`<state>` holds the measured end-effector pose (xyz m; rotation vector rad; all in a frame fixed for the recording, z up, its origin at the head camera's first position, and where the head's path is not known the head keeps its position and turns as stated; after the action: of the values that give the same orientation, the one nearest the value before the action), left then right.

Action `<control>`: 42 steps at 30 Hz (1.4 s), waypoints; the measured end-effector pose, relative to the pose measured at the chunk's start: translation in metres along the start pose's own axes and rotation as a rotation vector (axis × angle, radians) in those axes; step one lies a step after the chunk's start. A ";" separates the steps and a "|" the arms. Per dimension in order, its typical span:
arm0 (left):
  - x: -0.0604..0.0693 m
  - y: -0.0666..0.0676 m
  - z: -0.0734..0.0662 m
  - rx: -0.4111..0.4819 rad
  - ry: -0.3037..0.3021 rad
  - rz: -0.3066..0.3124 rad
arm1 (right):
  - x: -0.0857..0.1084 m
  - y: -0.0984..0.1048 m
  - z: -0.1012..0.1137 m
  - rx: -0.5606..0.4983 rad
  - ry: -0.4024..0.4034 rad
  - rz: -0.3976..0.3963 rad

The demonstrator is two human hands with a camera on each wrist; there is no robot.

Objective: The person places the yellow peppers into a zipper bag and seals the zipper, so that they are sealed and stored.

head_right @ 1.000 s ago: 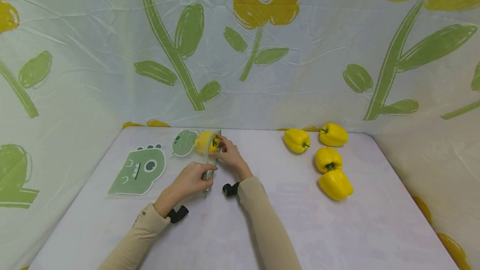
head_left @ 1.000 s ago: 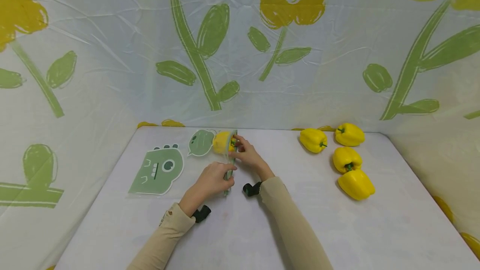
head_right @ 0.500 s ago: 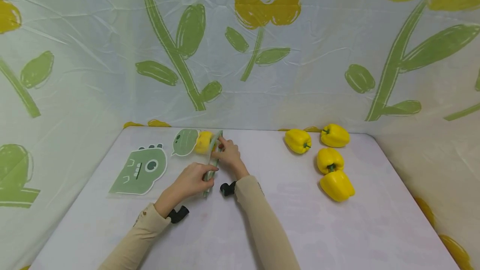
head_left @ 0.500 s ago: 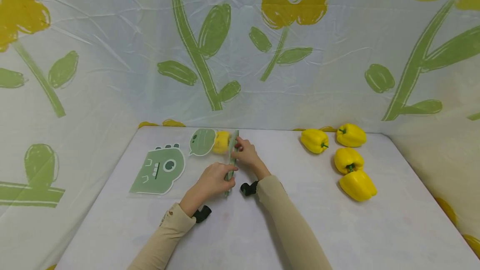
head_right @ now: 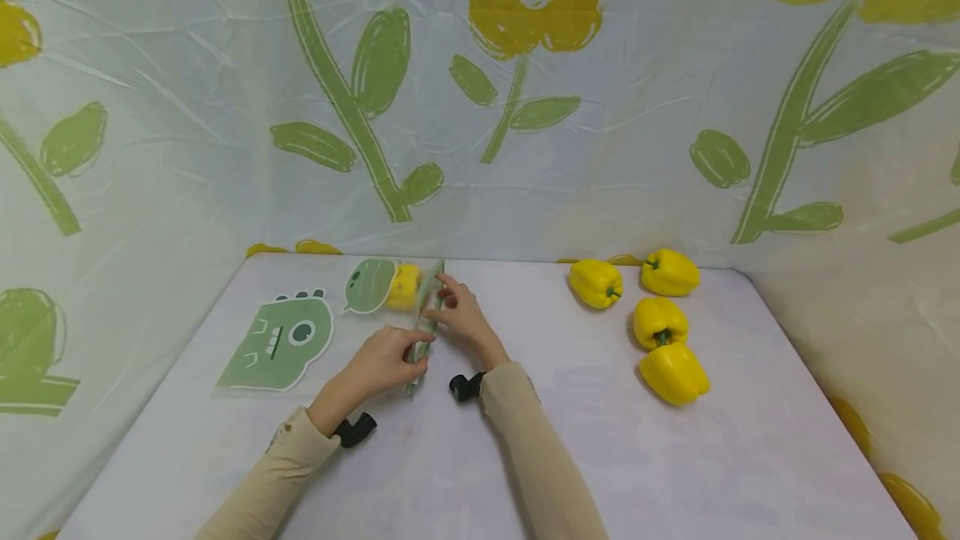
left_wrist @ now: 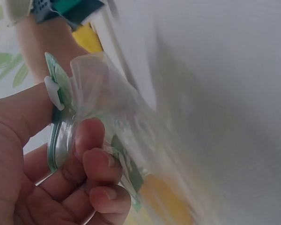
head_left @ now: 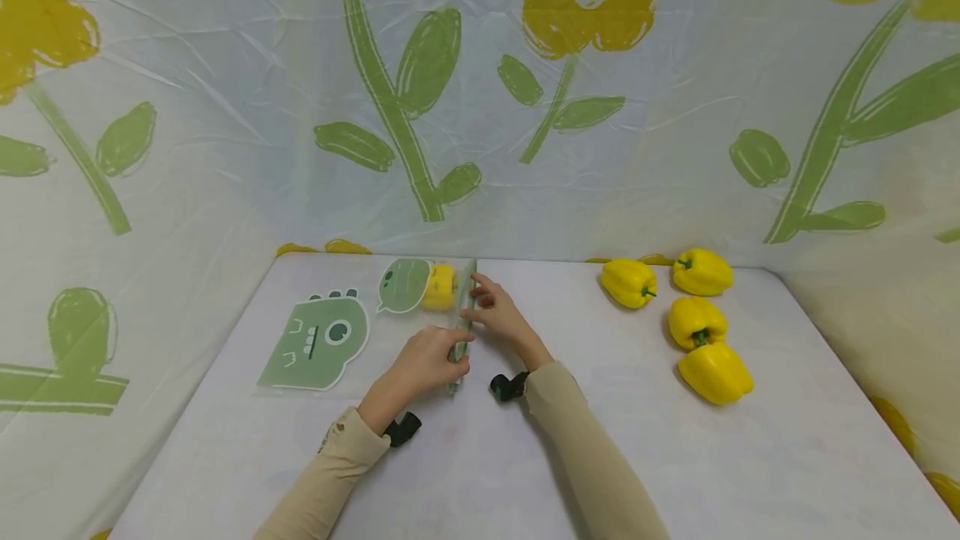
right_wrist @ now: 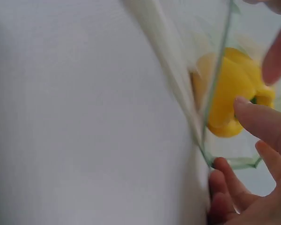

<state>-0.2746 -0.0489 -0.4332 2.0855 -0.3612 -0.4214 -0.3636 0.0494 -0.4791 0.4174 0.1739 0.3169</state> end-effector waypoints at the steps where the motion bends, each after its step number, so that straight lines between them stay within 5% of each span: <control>1: 0.000 0.000 0.000 -0.002 0.002 0.003 | 0.003 0.003 0.001 -0.049 0.004 -0.003; 9: 0.000 -0.001 0.001 0.015 0.016 0.011 | 0.023 0.059 0.011 -0.098 0.074 -0.080; 19: -0.001 -0.004 0.004 0.038 0.045 0.014 | 0.086 0.178 0.044 -0.140 0.189 -0.520; 24: 0.000 -0.003 0.004 0.029 0.069 0.031 | 0.108 0.216 0.018 -0.177 0.166 -0.668; 33: 0.001 -0.003 0.003 0.044 0.083 0.043 | 0.116 0.232 -0.053 -0.133 -0.055 -0.650; 42: 0.000 -0.004 0.005 0.033 0.056 0.030 | 0.108 0.220 -0.083 -0.123 -0.144 -0.543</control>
<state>-0.2764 -0.0501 -0.4391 2.1172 -0.3683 -0.3405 -0.3399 0.3072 -0.4718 0.2558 0.1205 -0.2358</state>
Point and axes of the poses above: each hand's wrist, its own x-axis away from the middle knuckle, its own y-axis out of the back of the hand, z = x × y, the point moved 9 cm from there along -x, towards the middle knuckle, and after that the axes turned 8 degrees about y, right-handed, at the moved point
